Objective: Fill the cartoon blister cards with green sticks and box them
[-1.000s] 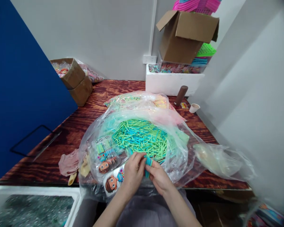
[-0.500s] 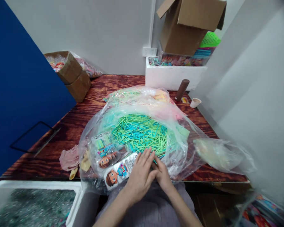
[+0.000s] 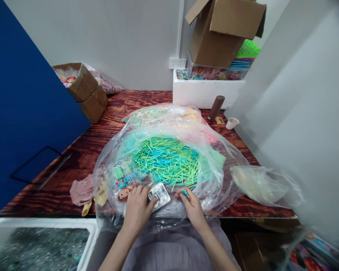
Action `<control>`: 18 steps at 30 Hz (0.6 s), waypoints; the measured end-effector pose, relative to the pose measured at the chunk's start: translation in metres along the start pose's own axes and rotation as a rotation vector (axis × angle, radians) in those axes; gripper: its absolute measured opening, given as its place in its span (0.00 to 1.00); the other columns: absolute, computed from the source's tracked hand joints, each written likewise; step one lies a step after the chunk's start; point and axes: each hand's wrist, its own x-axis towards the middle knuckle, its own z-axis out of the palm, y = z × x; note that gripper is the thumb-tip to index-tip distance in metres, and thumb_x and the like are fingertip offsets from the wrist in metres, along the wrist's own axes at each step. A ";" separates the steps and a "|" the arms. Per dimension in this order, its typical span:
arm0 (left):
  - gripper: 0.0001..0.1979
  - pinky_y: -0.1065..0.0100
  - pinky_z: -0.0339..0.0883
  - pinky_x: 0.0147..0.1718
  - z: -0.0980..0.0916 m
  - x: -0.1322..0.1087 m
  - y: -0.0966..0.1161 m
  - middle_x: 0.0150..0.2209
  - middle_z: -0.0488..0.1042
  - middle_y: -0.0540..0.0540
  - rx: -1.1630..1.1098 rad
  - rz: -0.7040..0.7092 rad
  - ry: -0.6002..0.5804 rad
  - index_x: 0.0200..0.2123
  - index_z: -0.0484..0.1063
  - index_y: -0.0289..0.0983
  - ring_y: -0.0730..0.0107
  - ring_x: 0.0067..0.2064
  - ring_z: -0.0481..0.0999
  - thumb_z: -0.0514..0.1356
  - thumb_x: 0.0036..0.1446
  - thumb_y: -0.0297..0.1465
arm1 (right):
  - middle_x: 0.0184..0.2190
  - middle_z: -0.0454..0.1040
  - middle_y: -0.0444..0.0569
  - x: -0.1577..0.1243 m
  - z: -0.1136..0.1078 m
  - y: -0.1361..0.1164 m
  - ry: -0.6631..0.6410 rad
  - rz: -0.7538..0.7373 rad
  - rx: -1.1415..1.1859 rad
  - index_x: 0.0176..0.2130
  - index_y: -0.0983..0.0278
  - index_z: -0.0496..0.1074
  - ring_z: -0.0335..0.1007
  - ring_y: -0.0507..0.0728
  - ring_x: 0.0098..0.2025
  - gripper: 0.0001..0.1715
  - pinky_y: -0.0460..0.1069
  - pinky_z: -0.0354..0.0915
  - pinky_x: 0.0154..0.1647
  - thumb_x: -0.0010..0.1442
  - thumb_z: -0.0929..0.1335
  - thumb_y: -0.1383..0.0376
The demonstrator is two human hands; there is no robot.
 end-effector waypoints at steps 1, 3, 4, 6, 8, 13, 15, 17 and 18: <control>0.09 0.59 0.65 0.40 0.001 0.001 0.001 0.37 0.71 0.44 -0.018 -0.015 0.023 0.39 0.70 0.38 0.56 0.41 0.71 0.60 0.58 0.36 | 0.34 0.76 0.47 0.000 0.000 0.000 0.002 0.003 0.004 0.37 0.61 0.71 0.72 0.59 0.40 0.11 0.49 0.62 0.43 0.64 0.63 0.58; 0.04 0.62 0.63 0.36 0.001 0.005 0.003 0.33 0.69 0.46 -0.059 -0.030 0.076 0.33 0.66 0.39 0.60 0.37 0.71 0.58 0.59 0.32 | 0.34 0.76 0.48 0.000 0.000 0.001 0.006 0.012 0.015 0.38 0.61 0.71 0.72 0.59 0.40 0.12 0.49 0.63 0.43 0.64 0.63 0.57; 0.05 0.63 0.63 0.35 0.001 0.006 0.003 0.31 0.68 0.47 -0.078 -0.027 0.096 0.31 0.65 0.39 0.61 0.36 0.70 0.57 0.60 0.31 | 0.34 0.76 0.48 0.000 0.001 0.001 0.007 0.016 0.020 0.38 0.61 0.71 0.73 0.59 0.40 0.12 0.49 0.63 0.43 0.64 0.63 0.56; 0.08 0.64 0.61 0.34 0.002 0.008 0.004 0.29 0.67 0.48 -0.107 0.003 0.121 0.29 0.63 0.39 0.63 0.34 0.69 0.55 0.62 0.29 | 0.34 0.77 0.48 0.000 0.001 0.002 0.009 0.021 0.028 0.38 0.61 0.71 0.73 0.59 0.40 0.13 0.50 0.64 0.43 0.64 0.64 0.56; 0.09 0.65 0.61 0.34 0.004 0.008 0.002 0.29 0.68 0.48 -0.133 0.045 0.142 0.29 0.64 0.39 0.64 0.33 0.70 0.53 0.63 0.30 | 0.35 0.77 0.48 0.000 0.001 0.004 0.011 0.021 0.033 0.38 0.62 0.71 0.73 0.59 0.40 0.12 0.49 0.64 0.43 0.64 0.64 0.56; 0.12 0.66 0.63 0.34 0.010 0.008 -0.004 0.29 0.71 0.47 -0.158 0.114 0.201 0.30 0.68 0.38 0.65 0.33 0.72 0.52 0.66 0.32 | 0.35 0.77 0.48 0.001 0.002 0.007 0.020 0.012 0.041 0.38 0.62 0.71 0.73 0.58 0.39 0.12 0.49 0.65 0.42 0.64 0.64 0.57; 0.12 0.65 0.64 0.35 0.011 0.008 -0.006 0.29 0.73 0.46 -0.152 0.130 0.227 0.31 0.70 0.37 0.64 0.34 0.73 0.52 0.66 0.31 | 0.35 0.77 0.48 0.001 0.002 0.007 0.021 0.006 0.036 0.38 0.62 0.71 0.73 0.58 0.39 0.12 0.49 0.64 0.42 0.64 0.64 0.57; 0.11 0.65 0.66 0.37 0.011 0.008 -0.009 0.32 0.76 0.45 -0.141 0.155 0.251 0.35 0.72 0.37 0.63 0.36 0.75 0.52 0.66 0.30 | 0.35 0.77 0.48 0.000 0.002 0.006 0.018 -0.002 0.032 0.38 0.62 0.71 0.73 0.58 0.40 0.11 0.49 0.64 0.43 0.64 0.64 0.58; 0.10 0.65 0.67 0.38 0.011 0.008 -0.010 0.34 0.78 0.44 -0.129 0.167 0.263 0.37 0.73 0.36 0.63 0.37 0.76 0.52 0.66 0.30 | 0.35 0.77 0.48 0.000 0.001 0.006 0.018 -0.005 0.029 0.38 0.62 0.71 0.73 0.58 0.40 0.12 0.49 0.64 0.43 0.64 0.63 0.58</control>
